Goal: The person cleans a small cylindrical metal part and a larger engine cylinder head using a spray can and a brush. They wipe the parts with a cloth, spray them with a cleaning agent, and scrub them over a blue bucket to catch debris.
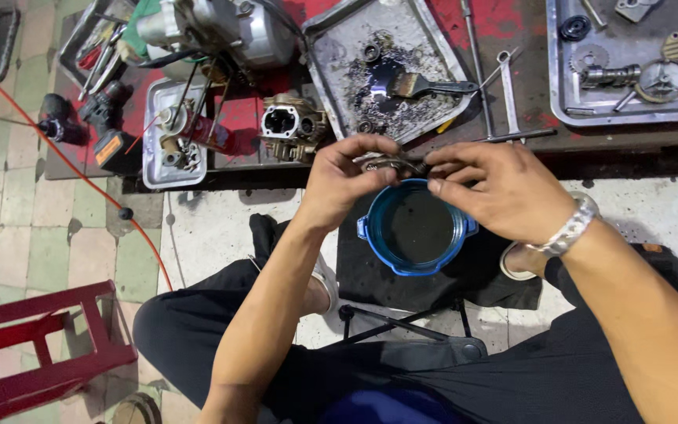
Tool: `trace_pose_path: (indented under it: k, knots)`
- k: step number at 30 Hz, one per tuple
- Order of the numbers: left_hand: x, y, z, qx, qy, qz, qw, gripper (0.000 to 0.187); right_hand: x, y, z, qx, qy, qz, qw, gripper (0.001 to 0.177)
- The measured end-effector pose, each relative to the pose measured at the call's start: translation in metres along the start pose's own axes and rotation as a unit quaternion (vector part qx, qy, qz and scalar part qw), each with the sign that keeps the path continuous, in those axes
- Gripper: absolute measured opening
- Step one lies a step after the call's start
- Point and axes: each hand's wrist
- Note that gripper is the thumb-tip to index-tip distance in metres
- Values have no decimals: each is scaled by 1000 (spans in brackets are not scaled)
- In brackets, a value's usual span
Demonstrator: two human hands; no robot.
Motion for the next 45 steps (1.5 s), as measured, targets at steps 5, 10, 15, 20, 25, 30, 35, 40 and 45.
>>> trace_pose_path:
  k: [5,10,15,20,25,30,35,40,45]
  knots:
    - [13,-8,25,25,31,15,999,35,1,-8,0,-30,-5,-88,996,32]
    - [20,-7,32,42,45,25,998,38,3,-15,-8,-53,5,-118,992,29]
    - [21,-3,33,54,48,39,997,42,4,-19,-14,-76,19,-130,988,28]
    - [27,21,9,46,56,-216,974,33,52,-1,-49,64,-39,190,979,34]
    - [44,53,-44,72,4,-408,910,24,140,34,-161,215,35,347,912,50]
    - [38,65,-91,95,-52,-532,840,26,190,27,-216,180,-28,355,917,50]
    - [16,76,-123,99,-49,-509,854,25,194,30,-235,189,-22,324,927,35]
    - [-12,92,-132,100,-27,-483,870,26,164,38,-259,224,112,169,953,30]
    - [-22,108,-126,71,26,-480,874,27,150,-3,-281,238,148,203,938,23]
Point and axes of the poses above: each hand's wrist, its own z-axis away from the middle knuckle, its own y-axis out of the back of the hand, x = y × z, and after that the axes turned 7 degrees about -z, right-handed
